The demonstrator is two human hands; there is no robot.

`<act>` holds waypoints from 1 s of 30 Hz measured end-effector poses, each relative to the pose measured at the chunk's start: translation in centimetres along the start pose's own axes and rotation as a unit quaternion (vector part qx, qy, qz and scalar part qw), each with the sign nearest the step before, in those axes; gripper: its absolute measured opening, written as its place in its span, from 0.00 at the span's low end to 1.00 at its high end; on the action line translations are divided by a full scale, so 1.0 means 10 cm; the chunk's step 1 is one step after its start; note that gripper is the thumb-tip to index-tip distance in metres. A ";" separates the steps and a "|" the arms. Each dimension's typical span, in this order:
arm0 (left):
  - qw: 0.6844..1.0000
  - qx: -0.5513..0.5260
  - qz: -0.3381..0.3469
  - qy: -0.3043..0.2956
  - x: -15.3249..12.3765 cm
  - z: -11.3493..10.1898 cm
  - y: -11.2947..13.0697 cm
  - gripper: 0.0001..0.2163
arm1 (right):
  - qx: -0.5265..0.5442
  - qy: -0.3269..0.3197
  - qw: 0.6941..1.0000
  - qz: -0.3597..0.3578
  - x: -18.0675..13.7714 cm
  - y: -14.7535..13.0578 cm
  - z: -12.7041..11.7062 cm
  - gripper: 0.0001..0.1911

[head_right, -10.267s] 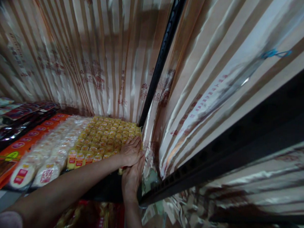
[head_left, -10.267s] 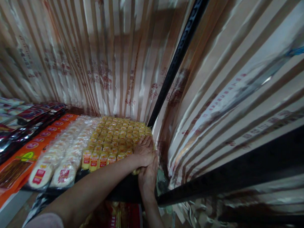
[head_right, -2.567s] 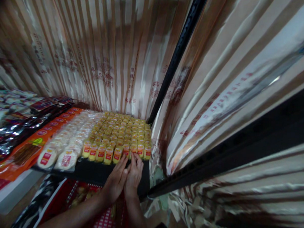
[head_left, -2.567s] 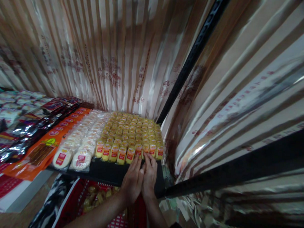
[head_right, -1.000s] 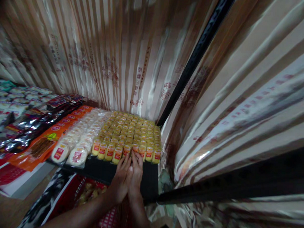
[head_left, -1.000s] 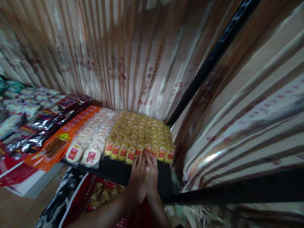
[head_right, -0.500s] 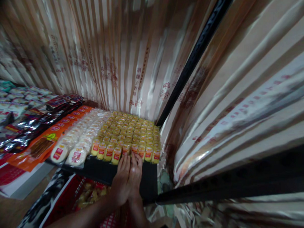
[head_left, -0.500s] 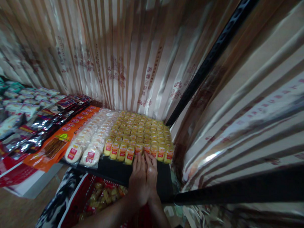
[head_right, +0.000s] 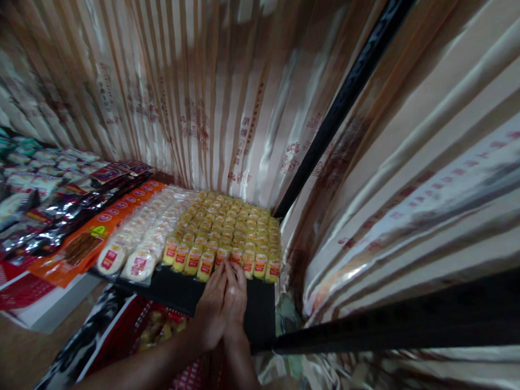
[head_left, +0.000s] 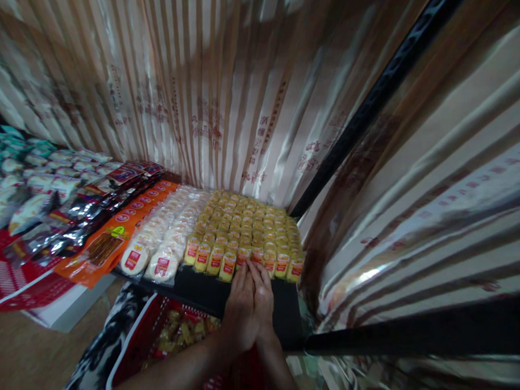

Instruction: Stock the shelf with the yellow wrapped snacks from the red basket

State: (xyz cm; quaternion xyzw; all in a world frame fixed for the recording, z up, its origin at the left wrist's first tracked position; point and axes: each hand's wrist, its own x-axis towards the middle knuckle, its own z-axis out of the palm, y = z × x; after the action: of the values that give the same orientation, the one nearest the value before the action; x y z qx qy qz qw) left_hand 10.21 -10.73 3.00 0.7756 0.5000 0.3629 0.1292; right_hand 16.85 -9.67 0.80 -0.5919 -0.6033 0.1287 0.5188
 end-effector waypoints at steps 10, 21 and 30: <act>0.996 0.086 -0.031 0.022 -0.22 -0.41 -0.39 0.20 | -0.064 0.027 0.998 -0.014 0.05 -0.08 0.07 0.26; 0.991 0.133 0.005 0.020 -0.17 -0.23 -0.54 0.24 | -0.079 0.026 0.996 -0.042 0.06 -0.04 0.07 0.25; 0.992 0.123 0.005 0.016 -0.18 -0.25 -0.56 0.23 | -0.094 0.024 0.994 -0.054 0.08 -0.07 0.08 0.24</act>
State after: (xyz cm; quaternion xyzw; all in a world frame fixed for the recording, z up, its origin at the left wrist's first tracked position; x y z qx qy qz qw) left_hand 4.29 -10.07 0.84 0.7822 0.5392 0.3111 0.0230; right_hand 15.98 -8.78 1.42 -0.6072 -0.6313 0.0290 0.4816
